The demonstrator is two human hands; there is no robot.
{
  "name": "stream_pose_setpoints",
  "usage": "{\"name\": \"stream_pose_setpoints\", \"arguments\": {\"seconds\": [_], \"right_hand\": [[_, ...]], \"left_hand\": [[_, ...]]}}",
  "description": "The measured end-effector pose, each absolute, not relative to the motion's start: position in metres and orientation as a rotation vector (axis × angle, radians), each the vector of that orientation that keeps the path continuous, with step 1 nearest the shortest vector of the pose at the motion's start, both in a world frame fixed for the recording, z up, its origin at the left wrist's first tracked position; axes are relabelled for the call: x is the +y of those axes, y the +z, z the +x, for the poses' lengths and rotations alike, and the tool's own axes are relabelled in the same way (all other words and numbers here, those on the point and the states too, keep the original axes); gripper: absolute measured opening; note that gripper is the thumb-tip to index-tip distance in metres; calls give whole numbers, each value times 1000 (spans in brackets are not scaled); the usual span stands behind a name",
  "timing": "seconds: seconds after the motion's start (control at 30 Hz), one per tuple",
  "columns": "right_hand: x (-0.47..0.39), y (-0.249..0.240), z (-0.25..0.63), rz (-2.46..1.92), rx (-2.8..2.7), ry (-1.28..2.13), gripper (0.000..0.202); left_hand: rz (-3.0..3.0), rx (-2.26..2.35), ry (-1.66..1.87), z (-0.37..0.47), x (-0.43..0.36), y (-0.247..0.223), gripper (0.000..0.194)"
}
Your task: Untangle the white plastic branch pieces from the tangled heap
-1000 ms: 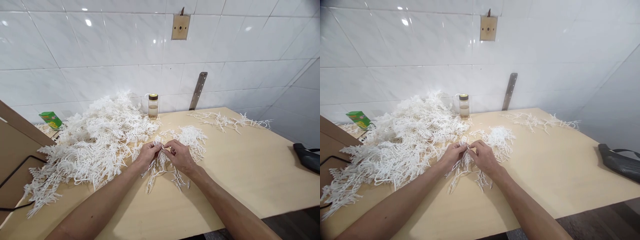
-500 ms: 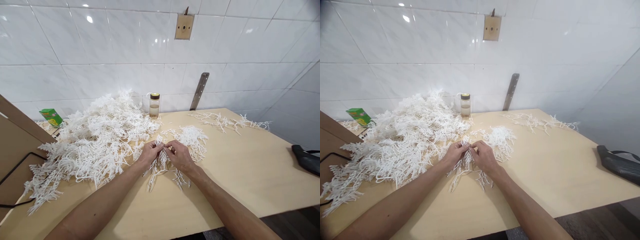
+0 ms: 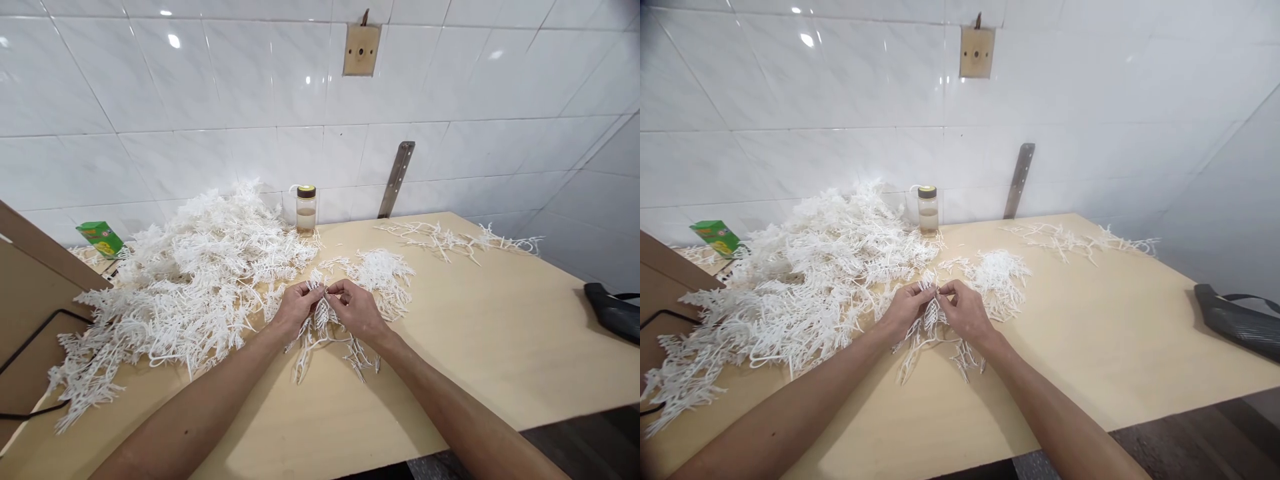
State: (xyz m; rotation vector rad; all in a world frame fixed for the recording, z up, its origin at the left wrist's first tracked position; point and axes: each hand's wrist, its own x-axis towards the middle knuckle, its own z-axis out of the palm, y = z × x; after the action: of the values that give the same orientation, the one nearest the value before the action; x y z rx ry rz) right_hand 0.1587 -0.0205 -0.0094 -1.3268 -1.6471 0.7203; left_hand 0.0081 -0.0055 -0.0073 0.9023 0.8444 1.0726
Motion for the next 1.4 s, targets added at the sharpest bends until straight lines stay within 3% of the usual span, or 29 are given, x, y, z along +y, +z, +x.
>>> {"name": "stream_pose_setpoints", "arguments": {"seconds": [0.9,1.17,1.3,1.4], "right_hand": [[-22,-13,158,-1237,-1865,360,13],[-20,-20,157,-1231,-1954,196,12],[-16,-21,163,-1365,-1806,175,10],[-10,-14,176,-1480,-1616,180,12]], "left_hand": [[993,933,1051,7,-11,2,39],[1284,1138,1127,8,-9,-4,36],[1394,1279,1216,9,-9,-9,27],[1346,1226,1142,9,-10,-8,31]]}}
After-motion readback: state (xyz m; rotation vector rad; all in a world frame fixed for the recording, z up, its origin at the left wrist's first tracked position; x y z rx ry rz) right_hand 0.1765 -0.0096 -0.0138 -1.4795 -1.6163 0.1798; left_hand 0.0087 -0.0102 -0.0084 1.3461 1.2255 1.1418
